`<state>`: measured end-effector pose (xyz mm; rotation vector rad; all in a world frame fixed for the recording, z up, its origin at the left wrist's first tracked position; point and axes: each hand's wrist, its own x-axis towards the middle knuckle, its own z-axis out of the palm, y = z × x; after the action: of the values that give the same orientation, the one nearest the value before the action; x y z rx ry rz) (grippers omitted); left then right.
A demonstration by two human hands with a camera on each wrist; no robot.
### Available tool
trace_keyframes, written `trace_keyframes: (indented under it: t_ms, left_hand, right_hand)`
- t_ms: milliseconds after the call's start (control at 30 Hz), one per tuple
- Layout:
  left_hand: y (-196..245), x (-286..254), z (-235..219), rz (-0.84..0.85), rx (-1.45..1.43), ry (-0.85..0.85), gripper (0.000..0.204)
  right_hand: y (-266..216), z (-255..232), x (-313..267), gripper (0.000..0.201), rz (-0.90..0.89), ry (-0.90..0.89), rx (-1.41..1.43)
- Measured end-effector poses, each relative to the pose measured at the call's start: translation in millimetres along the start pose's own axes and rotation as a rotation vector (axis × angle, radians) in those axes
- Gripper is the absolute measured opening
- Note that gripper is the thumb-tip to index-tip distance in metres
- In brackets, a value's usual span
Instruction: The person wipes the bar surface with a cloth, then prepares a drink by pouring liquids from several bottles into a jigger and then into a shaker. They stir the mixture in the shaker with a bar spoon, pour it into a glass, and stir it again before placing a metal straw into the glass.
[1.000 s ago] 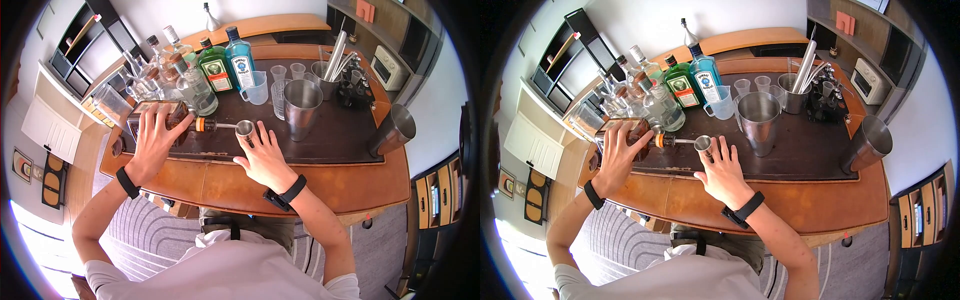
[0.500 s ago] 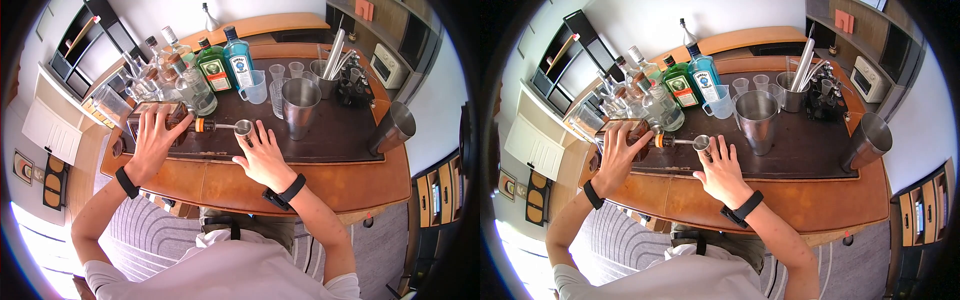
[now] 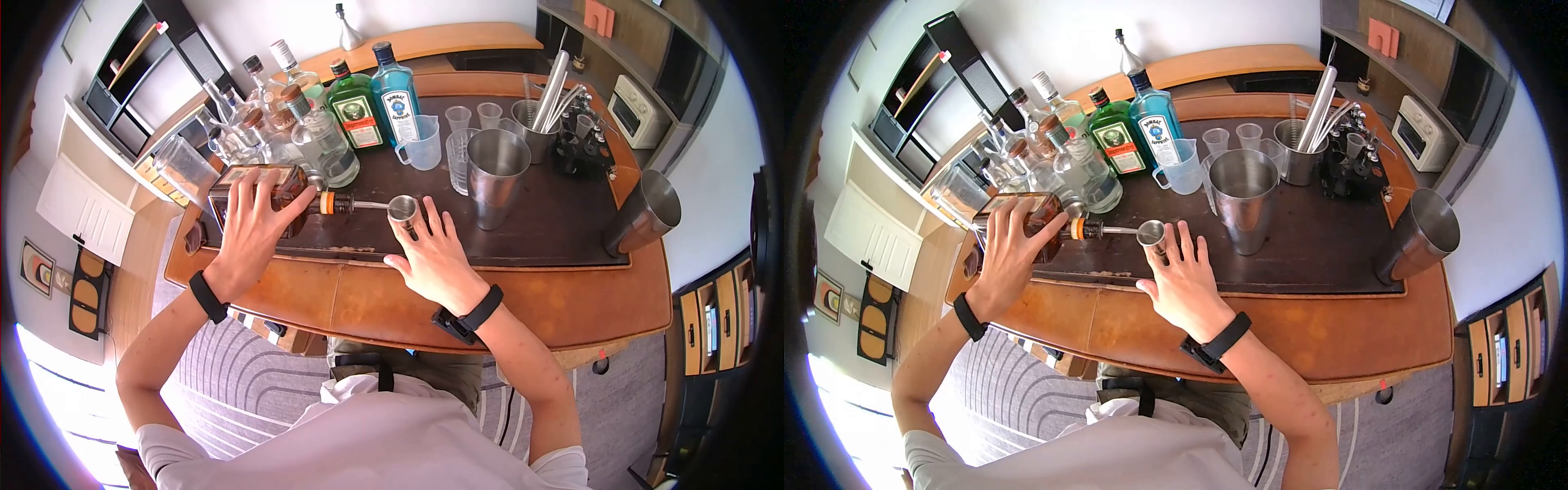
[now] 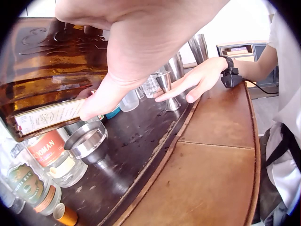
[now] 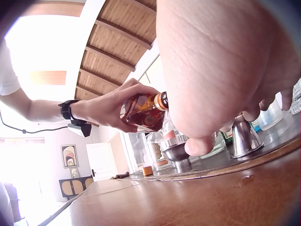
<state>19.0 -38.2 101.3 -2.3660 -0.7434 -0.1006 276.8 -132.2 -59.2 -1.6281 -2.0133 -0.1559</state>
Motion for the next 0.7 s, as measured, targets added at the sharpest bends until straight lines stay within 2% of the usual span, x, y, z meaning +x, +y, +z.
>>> trace_keyframes:
  t_ms: [400,700]
  left_hand:
    - [2.5,-3.8,11.3,0.002,0.023,0.040,0.097]
    - [11.3,-6.8,16.7,-0.054,-0.071,0.044,0.105]
  right_hand:
    - [-1.3,-2.0,0.4,0.070,0.008,-0.007,0.018]
    - [-1.4,-1.6,0.7,0.069,0.023,-0.011,0.031]
